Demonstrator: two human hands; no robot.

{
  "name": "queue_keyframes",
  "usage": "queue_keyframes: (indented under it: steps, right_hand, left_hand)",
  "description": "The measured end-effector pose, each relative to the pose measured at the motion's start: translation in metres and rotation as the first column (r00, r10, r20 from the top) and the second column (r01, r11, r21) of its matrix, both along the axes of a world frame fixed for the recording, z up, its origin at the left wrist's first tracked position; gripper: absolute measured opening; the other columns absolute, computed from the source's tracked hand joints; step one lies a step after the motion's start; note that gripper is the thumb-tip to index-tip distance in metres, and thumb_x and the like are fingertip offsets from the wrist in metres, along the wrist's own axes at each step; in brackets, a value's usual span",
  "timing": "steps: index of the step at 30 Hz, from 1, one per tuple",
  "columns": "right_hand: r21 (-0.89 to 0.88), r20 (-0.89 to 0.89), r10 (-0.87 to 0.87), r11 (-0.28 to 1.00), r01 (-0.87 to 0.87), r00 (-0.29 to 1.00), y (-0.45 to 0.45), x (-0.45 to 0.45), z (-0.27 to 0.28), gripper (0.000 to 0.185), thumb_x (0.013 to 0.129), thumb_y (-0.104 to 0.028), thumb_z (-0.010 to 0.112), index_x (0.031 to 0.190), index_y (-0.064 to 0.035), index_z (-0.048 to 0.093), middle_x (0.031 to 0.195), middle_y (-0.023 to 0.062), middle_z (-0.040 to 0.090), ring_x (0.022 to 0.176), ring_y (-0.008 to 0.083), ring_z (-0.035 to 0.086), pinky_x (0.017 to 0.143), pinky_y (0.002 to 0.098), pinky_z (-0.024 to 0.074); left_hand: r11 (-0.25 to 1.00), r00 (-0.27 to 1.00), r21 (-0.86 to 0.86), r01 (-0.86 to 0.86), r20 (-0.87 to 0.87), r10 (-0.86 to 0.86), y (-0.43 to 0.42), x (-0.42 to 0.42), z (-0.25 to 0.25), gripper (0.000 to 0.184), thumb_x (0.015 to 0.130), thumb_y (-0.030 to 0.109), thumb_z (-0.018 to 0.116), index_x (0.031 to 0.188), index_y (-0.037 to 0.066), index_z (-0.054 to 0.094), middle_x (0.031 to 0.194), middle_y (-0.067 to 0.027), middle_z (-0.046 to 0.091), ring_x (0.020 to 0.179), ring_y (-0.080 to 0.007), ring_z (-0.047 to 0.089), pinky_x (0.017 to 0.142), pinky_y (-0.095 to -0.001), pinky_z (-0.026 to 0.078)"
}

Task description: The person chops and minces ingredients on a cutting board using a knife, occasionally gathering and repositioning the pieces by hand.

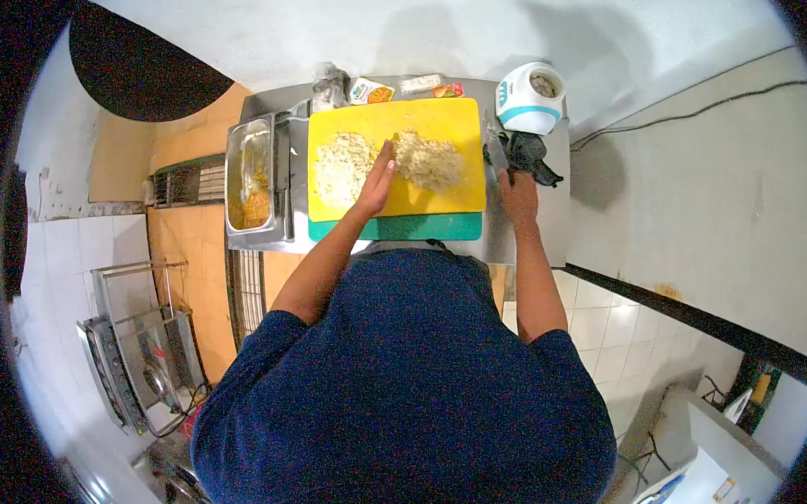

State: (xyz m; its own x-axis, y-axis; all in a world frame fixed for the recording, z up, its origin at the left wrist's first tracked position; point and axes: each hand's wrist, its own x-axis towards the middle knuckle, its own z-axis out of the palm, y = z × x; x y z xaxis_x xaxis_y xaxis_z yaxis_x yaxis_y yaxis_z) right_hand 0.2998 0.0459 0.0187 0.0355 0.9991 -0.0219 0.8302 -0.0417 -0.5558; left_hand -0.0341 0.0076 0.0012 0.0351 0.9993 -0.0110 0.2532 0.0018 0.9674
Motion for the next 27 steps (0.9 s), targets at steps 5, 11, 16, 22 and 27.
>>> queue_keyframes:
  steps: [5,11,16,22,27]
  right_hand:
    - [0.096,0.104,0.056,0.993,-0.066,0.993,-0.012,-0.001,-0.016,0.043,0.092,-0.039,0.058,0.090,0.0030,0.071,0.107,0.0251,0.063,0.102,0.0423,0.058,0.089,0.0489,0.0481]
    - [0.016,0.163,-0.036,0.999,0.034,0.986,-0.020,-0.018,-0.013,0.046,0.091,-0.040,0.058,0.096,0.0027,0.072,0.133,0.0241,0.052,0.121,0.0428,0.050,0.096,0.0518,0.0479]
    - [-0.062,0.243,0.056,0.997,-0.042,0.968,-0.027,-0.022,-0.015,0.050,0.092,-0.043,0.056,0.100,0.0037,0.072,0.142,0.0263,0.045,0.127,0.0449,0.045,0.100,0.0526,0.0441]
    - [-0.080,0.207,-0.041,0.995,0.058,0.978,-0.038,-0.022,-0.001,0.052,0.092,-0.045,0.055,0.097,0.0033,0.072,0.146,0.0216,0.043,0.129,0.0431,0.044,0.100,0.0517,0.0434]
    - [-0.262,0.023,-0.102,0.959,0.104,0.995,-0.048,-0.027,0.016,0.051,0.097,-0.045,0.048,0.092,0.0013,0.071,0.117,0.0254,0.063,0.107,0.0427,0.060,0.087,0.0527,0.0479]
  left_hand:
    - [1.000,0.999,-0.016,-0.001,0.052,0.002,0.002,-0.002,-0.010,0.062,0.106,0.029,0.040,0.155,-0.003,0.017,0.163,-0.0188,0.016,0.151,-0.0282,0.013,0.122,-0.0360,0.010]
    - [1.000,0.995,-0.020,-0.008,0.095,0.010,0.000,-0.001,0.002,0.062,0.105,0.028,0.042,0.154,-0.003,0.019,0.162,-0.0182,0.018,0.151,-0.0275,0.014,0.122,-0.0355,0.011]
    - [1.000,0.998,-0.022,-0.012,0.061,0.013,0.002,-0.003,-0.001,0.062,0.105,0.029,0.042,0.154,-0.003,0.020,0.162,-0.0189,0.019,0.151,-0.0280,0.015,0.122,-0.0356,0.012]
    - [1.000,0.997,-0.006,-0.009,0.077,0.010,0.005,-0.003,-0.011,0.063,0.105,0.030,0.043,0.154,-0.003,0.021,0.162,-0.0191,0.020,0.151,-0.0280,0.016,0.122,-0.0363,0.012]
    - [1.000,0.996,-0.016,-0.012,0.092,0.013,0.001,-0.004,-0.005,0.062,0.105,0.029,0.042,0.154,-0.003,0.021,0.162,-0.0182,0.020,0.151,-0.0274,0.016,0.122,-0.0359,0.012]
